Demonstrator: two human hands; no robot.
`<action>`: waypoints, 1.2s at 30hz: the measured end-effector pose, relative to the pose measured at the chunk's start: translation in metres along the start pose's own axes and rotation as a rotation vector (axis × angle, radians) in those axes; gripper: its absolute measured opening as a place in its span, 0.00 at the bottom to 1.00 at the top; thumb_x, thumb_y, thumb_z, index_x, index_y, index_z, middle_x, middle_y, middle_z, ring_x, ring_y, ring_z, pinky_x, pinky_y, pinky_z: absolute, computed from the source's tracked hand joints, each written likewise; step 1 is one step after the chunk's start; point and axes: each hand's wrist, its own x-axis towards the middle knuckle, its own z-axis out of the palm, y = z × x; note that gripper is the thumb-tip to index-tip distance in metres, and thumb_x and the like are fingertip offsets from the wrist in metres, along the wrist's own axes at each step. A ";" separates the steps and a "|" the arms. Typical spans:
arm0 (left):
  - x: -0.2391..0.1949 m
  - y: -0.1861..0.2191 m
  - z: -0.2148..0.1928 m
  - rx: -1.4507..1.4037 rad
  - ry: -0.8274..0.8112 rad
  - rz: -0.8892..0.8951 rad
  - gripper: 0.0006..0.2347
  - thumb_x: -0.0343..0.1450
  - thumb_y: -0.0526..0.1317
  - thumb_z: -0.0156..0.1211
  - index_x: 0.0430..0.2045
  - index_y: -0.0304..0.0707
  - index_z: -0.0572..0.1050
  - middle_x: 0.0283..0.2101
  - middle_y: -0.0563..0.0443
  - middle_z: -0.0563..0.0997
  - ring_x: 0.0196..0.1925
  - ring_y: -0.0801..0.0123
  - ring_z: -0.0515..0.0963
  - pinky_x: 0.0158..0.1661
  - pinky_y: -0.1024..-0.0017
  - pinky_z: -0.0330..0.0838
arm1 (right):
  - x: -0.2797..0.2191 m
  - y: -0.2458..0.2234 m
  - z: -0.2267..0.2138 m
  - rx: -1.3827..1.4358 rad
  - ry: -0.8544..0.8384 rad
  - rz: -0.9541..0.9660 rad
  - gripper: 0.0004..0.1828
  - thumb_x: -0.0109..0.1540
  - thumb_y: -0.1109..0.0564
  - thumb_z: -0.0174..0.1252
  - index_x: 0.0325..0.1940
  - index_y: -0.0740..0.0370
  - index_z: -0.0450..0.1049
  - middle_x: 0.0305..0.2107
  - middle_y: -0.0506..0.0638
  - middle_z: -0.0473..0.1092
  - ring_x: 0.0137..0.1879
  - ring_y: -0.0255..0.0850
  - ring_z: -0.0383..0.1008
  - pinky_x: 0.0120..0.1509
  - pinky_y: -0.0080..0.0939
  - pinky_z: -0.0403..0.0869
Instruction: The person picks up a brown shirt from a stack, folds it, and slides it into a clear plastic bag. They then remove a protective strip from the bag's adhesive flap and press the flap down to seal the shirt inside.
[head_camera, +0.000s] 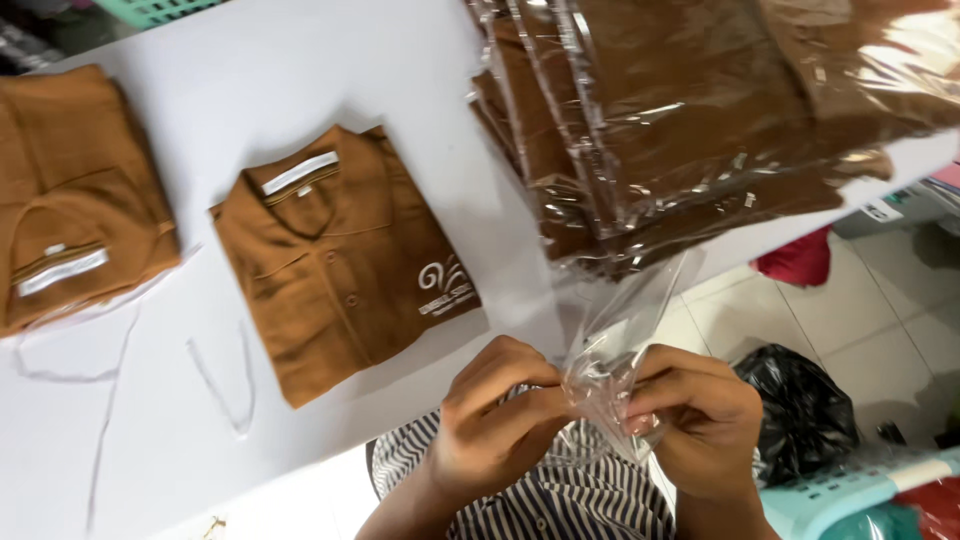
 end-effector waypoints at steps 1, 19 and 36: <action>0.000 0.003 -0.007 0.019 0.010 -0.003 0.03 0.72 0.27 0.64 0.36 0.31 0.79 0.35 0.45 0.78 0.33 0.59 0.75 0.35 0.68 0.72 | 0.003 0.012 0.005 0.014 -0.017 -0.004 0.04 0.55 0.61 0.66 0.25 0.56 0.78 0.24 0.50 0.75 0.26 0.34 0.75 0.30 0.28 0.71; 0.012 -0.024 -0.082 0.203 0.335 -0.201 0.01 0.71 0.32 0.64 0.29 0.34 0.82 0.27 0.47 0.80 0.28 0.59 0.80 0.32 0.65 0.76 | 0.088 0.054 0.080 0.635 -0.373 0.142 0.19 0.47 0.73 0.74 0.37 0.83 0.74 0.24 0.58 0.68 0.30 0.40 0.73 0.36 0.38 0.81; 0.021 -0.019 -0.124 0.394 0.333 -0.105 0.02 0.69 0.33 0.66 0.28 0.38 0.84 0.25 0.51 0.81 0.26 0.60 0.80 0.34 0.68 0.75 | 0.114 0.029 0.120 0.517 -0.423 0.137 0.06 0.59 0.69 0.65 0.30 0.77 0.75 0.20 0.56 0.71 0.26 0.37 0.76 0.36 0.37 0.79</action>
